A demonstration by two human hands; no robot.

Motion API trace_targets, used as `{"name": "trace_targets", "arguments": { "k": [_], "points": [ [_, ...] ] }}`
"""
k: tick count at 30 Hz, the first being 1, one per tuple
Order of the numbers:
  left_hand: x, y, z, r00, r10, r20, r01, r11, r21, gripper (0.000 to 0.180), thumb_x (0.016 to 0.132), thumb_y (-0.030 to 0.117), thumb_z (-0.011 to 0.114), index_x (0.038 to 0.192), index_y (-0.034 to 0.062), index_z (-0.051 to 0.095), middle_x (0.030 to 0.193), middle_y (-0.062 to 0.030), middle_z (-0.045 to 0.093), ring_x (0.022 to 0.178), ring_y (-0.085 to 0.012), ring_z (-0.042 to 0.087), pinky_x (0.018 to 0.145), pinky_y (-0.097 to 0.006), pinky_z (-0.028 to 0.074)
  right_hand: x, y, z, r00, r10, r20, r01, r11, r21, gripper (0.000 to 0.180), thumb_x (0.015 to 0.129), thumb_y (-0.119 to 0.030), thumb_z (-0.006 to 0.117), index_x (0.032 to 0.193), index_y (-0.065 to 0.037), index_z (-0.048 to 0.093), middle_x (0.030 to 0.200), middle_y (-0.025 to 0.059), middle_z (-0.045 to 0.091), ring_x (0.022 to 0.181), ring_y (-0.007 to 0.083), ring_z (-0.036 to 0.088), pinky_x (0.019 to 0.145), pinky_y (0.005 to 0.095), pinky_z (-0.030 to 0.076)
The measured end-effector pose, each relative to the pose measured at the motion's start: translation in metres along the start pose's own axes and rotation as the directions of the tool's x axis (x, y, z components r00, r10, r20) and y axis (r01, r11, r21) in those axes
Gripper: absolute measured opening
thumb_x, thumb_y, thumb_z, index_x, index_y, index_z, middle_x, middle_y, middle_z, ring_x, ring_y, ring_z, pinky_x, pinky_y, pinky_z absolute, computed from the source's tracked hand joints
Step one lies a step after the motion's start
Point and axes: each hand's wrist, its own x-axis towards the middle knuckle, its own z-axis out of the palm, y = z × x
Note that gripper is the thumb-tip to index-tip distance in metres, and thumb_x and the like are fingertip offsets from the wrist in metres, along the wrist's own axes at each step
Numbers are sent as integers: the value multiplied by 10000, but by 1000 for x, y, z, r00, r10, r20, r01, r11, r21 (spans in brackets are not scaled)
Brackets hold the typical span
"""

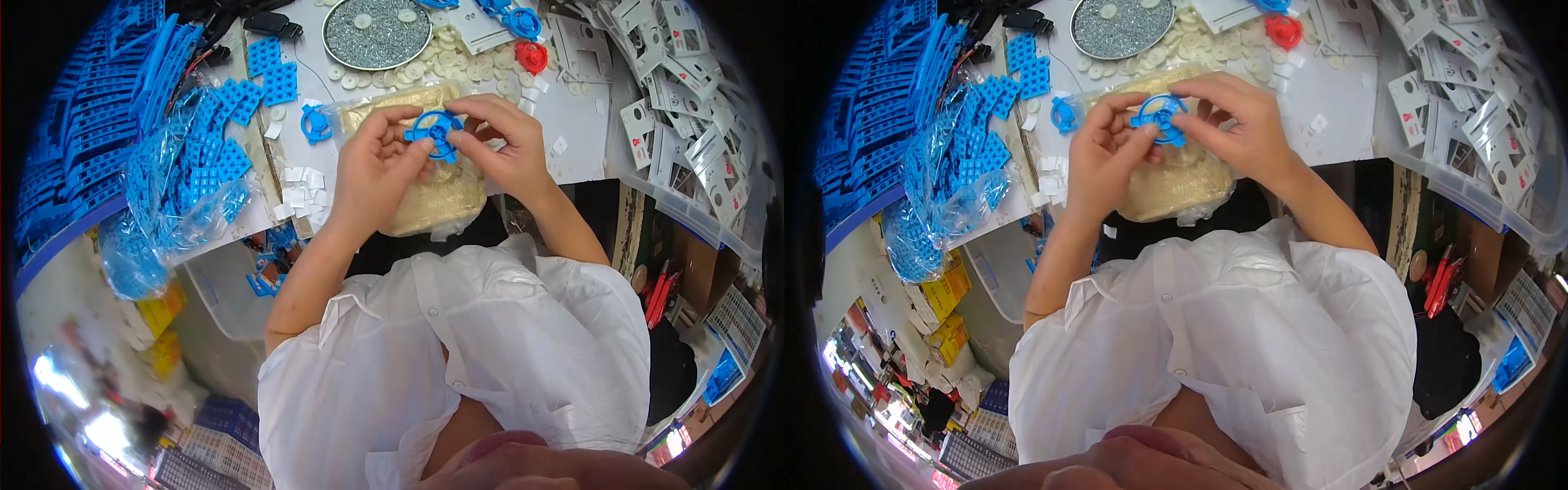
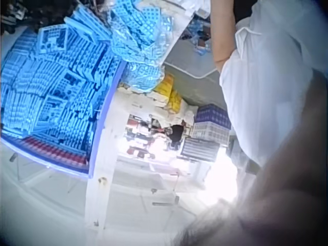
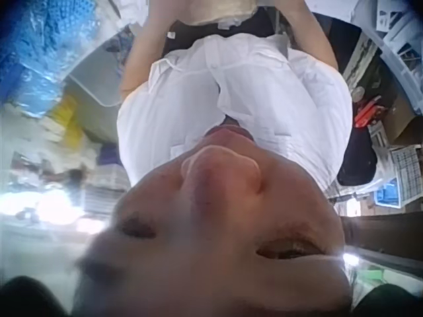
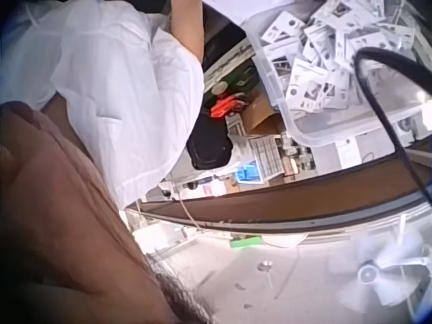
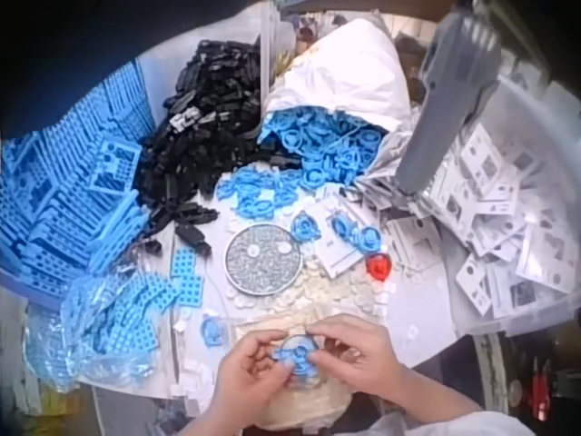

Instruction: Assembling an electronic learning toy by attaching plastic components and connecting a circuit board.

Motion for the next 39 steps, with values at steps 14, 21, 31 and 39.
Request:
{"name": "trace_targets", "arguments": {
  "k": [14,21,31,39],
  "points": [
    [-34,-25,-17,805,494,327,-530,353,771,354,816,61,744,1158,37,658,1134,-113,650,949,-332,627,805,-425,524,-6,13,9,951,-276,138,308,813,-494,153,751,-83,804,878,-88,717,904,35,656,900,280,579,719,369,519],
    [-33,-32,-13,805,367,467,-560,208,802,402,826,138,751,1214,64,679,1244,-81,654,1057,-315,604,912,-431,489,-15,16,16,975,-177,136,222,829,-513,172,747,-83,793,884,-90,688,900,50,594,838,290,515,734,396,475],
    [-34,-30,-13,818,305,488,-544,136,828,414,835,195,748,1232,96,683,1281,-34,656,1116,-292,574,963,-448,441,-36,4,-4,943,-179,282,303,812,-499,196,782,-162,803,948,-102,718,1088,53,641,981,306,550,830,399,485],
    [-33,-27,-11,825,289,486,-541,149,828,407,817,185,760,1214,128,694,1259,-47,653,1120,-317,568,964,-452,432,-13,41,-69,993,3,-121,-55,900,-433,228,866,-83,731,1089,-38,746,985,84,724,858,198,639,807,332,531]
  ]
}}
